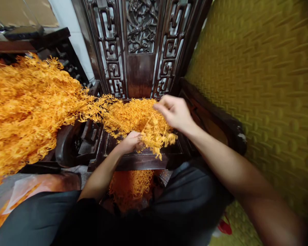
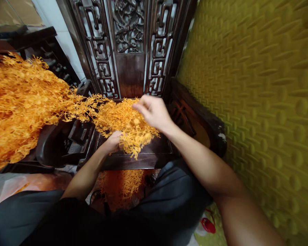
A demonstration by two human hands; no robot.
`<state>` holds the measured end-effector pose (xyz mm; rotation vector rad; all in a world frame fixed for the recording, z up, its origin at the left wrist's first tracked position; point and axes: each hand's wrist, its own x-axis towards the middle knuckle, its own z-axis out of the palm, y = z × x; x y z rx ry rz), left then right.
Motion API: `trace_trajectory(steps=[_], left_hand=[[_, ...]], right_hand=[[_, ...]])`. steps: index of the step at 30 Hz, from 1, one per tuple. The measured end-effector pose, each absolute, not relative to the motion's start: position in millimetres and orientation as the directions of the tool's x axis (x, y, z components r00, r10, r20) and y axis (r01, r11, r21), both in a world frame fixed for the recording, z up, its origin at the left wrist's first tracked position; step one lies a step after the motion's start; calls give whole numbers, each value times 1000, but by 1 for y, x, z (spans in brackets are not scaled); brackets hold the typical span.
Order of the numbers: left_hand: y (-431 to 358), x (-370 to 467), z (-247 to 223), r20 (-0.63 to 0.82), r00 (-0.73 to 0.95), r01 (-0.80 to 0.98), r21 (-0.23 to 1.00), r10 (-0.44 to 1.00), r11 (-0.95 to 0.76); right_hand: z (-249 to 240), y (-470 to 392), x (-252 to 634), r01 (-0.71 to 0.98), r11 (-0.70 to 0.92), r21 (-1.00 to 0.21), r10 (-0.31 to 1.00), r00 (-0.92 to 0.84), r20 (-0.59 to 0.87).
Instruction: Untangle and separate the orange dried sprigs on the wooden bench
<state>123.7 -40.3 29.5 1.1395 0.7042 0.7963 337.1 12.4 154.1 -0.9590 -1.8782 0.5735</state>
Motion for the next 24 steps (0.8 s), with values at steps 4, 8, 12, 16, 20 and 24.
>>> trace_trajectory(steps=[4,8,12,16,20,24], left_hand=[[-42,123,29,-159,576,-162,939,802,302],[-41,123,29,-137,591,-167,943,795,287],[-40,122,30,-122,614,-122,961,780,246],[-38,120,30,-88,657,-94,976,748,197],[-33,117,29,-91,643,-105,973,760,205],[-24,108,29,-59,510,-85,989,858,119]], right_hand=[[160,13,351,248,500,-830,852,31,522],[159,-3,347,296,568,-768,790,-458,408],[155,-10,333,353,729,-586,624,-695,357],[161,-4,333,322,699,-639,715,-322,621],[168,-3,342,205,535,-819,826,77,559],[162,-8,347,256,335,-907,937,-193,291]])
